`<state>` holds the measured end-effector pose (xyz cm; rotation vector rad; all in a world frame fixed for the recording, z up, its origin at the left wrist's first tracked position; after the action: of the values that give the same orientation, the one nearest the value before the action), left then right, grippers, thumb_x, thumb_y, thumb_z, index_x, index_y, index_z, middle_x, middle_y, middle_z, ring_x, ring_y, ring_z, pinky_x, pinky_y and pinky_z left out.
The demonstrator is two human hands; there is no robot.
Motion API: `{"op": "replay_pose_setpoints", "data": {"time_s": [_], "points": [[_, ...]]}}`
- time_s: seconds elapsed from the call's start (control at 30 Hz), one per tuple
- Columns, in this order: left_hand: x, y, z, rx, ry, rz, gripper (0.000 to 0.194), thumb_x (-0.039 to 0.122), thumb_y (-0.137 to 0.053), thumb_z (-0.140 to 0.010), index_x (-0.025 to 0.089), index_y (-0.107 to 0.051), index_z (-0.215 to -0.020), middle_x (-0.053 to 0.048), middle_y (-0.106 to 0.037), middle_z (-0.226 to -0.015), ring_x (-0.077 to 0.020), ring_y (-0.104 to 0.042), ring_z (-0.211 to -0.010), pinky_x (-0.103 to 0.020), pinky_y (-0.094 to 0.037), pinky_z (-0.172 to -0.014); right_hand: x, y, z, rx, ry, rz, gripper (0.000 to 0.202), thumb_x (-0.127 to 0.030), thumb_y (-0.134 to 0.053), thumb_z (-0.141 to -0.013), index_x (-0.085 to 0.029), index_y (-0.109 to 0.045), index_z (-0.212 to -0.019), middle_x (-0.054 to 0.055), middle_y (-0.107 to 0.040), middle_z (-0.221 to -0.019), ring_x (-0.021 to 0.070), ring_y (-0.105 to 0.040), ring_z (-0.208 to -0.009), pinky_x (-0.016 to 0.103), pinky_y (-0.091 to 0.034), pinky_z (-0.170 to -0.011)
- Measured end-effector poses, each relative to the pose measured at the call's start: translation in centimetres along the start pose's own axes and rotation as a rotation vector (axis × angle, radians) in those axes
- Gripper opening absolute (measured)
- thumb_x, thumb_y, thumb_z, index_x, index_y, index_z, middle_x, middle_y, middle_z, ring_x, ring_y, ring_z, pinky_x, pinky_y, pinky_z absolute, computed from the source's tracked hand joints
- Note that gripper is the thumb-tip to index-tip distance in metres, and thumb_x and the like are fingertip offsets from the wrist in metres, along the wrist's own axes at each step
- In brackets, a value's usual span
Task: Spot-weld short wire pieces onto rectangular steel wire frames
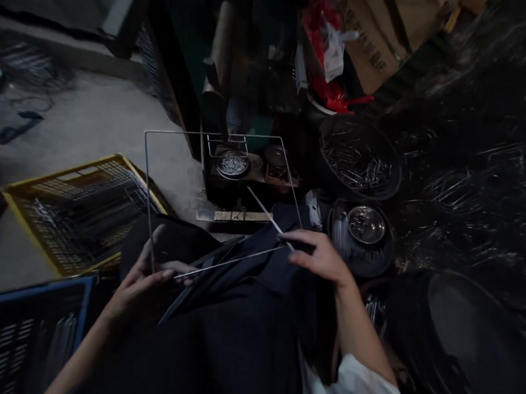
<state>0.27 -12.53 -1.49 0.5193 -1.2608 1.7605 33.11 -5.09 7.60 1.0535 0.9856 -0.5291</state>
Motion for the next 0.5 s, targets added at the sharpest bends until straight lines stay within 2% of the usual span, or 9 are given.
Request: {"op": "replay_pose_setpoints", "data": {"time_s": [0.03, 0.1, 0.13, 0.2, 0.3, 0.5], "points": [[0.0, 0.0, -0.1, -0.003, 0.002, 0.002, 0.108, 0.021, -0.075, -0.078, 0.032, -0.002, -0.157, -0.009, -0.076, -0.090, -0.0231, -0.070, -0.074, -0.035, -0.058, -0.073, -0.6, -2.0, -1.6, -0.111, 0.062, 0.043, 0.059, -0.052, -0.077, -0.075, -0.026, -0.067, -0.127, 0.009, -0.066, -0.128, 0.0310, -0.060, -0.122, 0.047, -0.045, -0.106], [0.1, 0.1, -0.3, -0.011, -0.002, -0.004, 0.106, 0.020, -0.074, -0.079, 0.032, -0.002, -0.157, -0.009, -0.076, -0.091, -0.0232, -0.071, -0.074, -0.035, -0.058, -0.073, -0.6, -5.3, -4.3, -0.247, 0.160, 0.156, 0.089, -0.048, -0.086, -0.065, -0.026, -0.051, -0.144, 0.010, -0.053, -0.146, 0.0312, -0.047, -0.137, 0.048, -0.034, -0.116], [0.2, 0.2, -0.3, -0.017, -0.009, -0.008, 0.106, 0.020, -0.073, -0.079, 0.032, -0.002, -0.157, -0.009, -0.076, -0.091, -0.0232, -0.071, -0.074, -0.035, -0.058, -0.073, -0.4, -6.6, -5.3, -0.281, 0.197, 0.216, 0.097, -0.044, -0.087, -0.064, -0.025, -0.044, -0.148, 0.011, -0.046, -0.151, 0.0306, -0.041, -0.141, 0.047, -0.030, -0.118], [0.3, 0.3, -0.3, -0.027, -0.023, -0.007, 0.105, 0.020, -0.072, -0.080, 0.033, -0.001, -0.156, -0.009, -0.076, -0.090, -0.0233, -0.071, -0.074, -0.035, -0.058, -0.072, 0.1, -8.4, -6.5, -0.313, 0.253, 0.313, 0.095, -0.034, -0.084, -0.071, -0.020, -0.037, -0.153, 0.014, -0.038, -0.155, 0.0282, -0.033, -0.146, 0.045, -0.027, -0.121], [0.2, 0.8, -0.4, -0.036, -0.033, 0.010, 0.105, 0.023, -0.072, -0.081, 0.034, 0.001, -0.156, -0.008, -0.076, -0.090, -0.0228, -0.070, -0.074, -0.035, -0.057, -0.073, 0.4, -9.4, -6.9, -0.322, 0.287, 0.370, 0.085, -0.019, -0.072, -0.081, -0.019, -0.031, -0.155, 0.014, -0.037, -0.156, 0.0240, -0.035, -0.145, 0.041, -0.031, -0.120], [-0.5, 1.2, -1.2, -0.052, -0.016, 0.058, 0.104, 0.026, -0.071, -0.084, 0.034, 0.003, -0.156, -0.007, -0.075, -0.089, -0.0208, -0.068, -0.070, -0.031, -0.053, -0.070, 0.6, -9.0, -6.4, -0.278, 0.298, 0.318, 0.092, -0.013, -0.074, -0.078, -0.028, -0.026, -0.156, 0.006, -0.036, -0.157, 0.0222, -0.039, -0.143, 0.038, -0.034, -0.118]]}}
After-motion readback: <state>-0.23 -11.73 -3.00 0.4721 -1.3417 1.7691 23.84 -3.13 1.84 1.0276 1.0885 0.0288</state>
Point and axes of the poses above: each hand's wrist, its own z-axis away from the middle knuckle, its own y-axis out of the back of the hand, x = y × z, the point moved 5 cm from there along -z, towards the middle knuckle
